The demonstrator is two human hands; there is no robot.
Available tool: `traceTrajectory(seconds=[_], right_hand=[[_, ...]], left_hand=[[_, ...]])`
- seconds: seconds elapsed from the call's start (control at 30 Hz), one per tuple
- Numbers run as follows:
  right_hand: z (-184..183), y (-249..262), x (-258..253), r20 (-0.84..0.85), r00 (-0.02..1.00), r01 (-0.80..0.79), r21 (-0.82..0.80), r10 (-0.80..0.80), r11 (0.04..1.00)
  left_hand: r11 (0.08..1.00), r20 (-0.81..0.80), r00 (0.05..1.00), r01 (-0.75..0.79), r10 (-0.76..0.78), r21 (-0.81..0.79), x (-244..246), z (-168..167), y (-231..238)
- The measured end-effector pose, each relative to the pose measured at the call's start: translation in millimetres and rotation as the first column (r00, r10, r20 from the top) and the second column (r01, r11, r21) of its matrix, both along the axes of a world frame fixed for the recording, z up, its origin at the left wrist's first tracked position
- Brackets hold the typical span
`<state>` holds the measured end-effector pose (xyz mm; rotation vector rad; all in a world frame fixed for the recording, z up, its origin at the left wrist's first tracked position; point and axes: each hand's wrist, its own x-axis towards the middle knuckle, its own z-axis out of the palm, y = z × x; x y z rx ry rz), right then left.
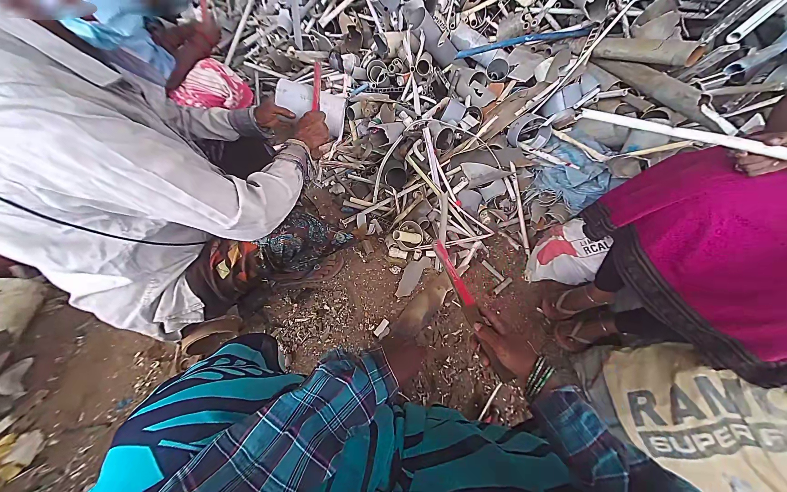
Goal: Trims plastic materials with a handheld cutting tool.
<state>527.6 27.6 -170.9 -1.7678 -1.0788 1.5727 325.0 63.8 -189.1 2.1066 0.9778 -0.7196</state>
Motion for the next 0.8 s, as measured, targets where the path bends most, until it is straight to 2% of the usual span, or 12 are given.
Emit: traceTrajectory(seconds=[0.23, 0.4, 0.8], right_hand=[[-23.1, 4.2, -5.6, 0.096, 0.986, -0.122, -0.118, 0.134, 0.985], [-30.1, 9.4, -4.0, 0.148, 0.976, -0.137, -0.163, 0.161, 0.977], [-37.9, 18.1, 10.6, 0.195, 0.966, -0.132, -0.196, 0.171, 0.972]], left_hand=[[1.000, -0.027, 1.000, 0.011, -0.011, -0.012, 8.1, -2.3, 2.0], [0.999, -0.013, 0.999, 0.030, -0.030, 0.027, 11.0, -24.0, 9.1], [0.999, 0.021, 0.999, -0.028, 0.029, -0.037, 25.2, -19.8, 14.9]])
